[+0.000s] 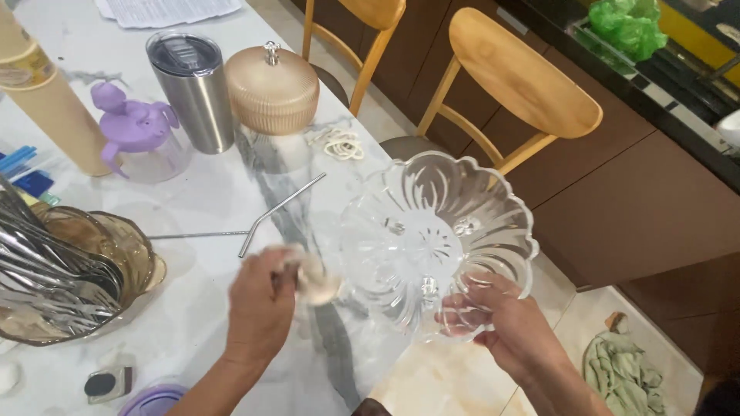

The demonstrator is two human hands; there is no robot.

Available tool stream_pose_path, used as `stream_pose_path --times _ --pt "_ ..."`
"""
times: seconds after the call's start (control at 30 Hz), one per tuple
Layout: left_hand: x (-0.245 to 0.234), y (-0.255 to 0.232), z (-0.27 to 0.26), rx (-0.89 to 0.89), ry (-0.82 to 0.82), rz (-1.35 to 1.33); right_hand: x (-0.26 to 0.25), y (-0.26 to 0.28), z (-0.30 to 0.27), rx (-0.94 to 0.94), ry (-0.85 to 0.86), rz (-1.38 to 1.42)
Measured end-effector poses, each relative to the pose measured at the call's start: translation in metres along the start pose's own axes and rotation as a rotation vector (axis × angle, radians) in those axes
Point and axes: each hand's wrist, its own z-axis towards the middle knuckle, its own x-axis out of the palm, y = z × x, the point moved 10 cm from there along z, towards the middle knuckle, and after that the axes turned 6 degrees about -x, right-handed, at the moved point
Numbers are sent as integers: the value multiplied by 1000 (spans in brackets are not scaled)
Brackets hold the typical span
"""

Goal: Wiping glass dishes with a cloth and storing them in a cabinet with other items.

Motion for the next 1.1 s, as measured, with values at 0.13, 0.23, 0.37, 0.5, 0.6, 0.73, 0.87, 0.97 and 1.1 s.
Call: stream_pose_path --times 0.13,0.23,0.37,0.5,0.6,0.73,0.87,0.97,1.1 --pt "-40 -123 -20 363 -148 -147 13 -6 -6 16 17 -35" --pt "10 -156 -25 639 -9 -11 20 -29 14 -65 159 -56" --pt "44 -175 -26 1021 -58 303 60 1 -27 53 191 -76" --pt "39 -146 10 792 119 493 64 9 -15 -18 229 -73" --pt "12 -130 -2 676 30 598 65 19 -10 -52 175 -57" --pt "25 -107 -32 293 234 578 67 20 -7 -116 158 -59" --pt "59 -105 -32 306 331 221 69 1 -3 -125 176 -79" --pt "51 -106 -8 341 329 12 79 -9 -19 -55 238 -157" --pt "14 -106 18 521 190 344 91 -11 -39 71 215 -85"
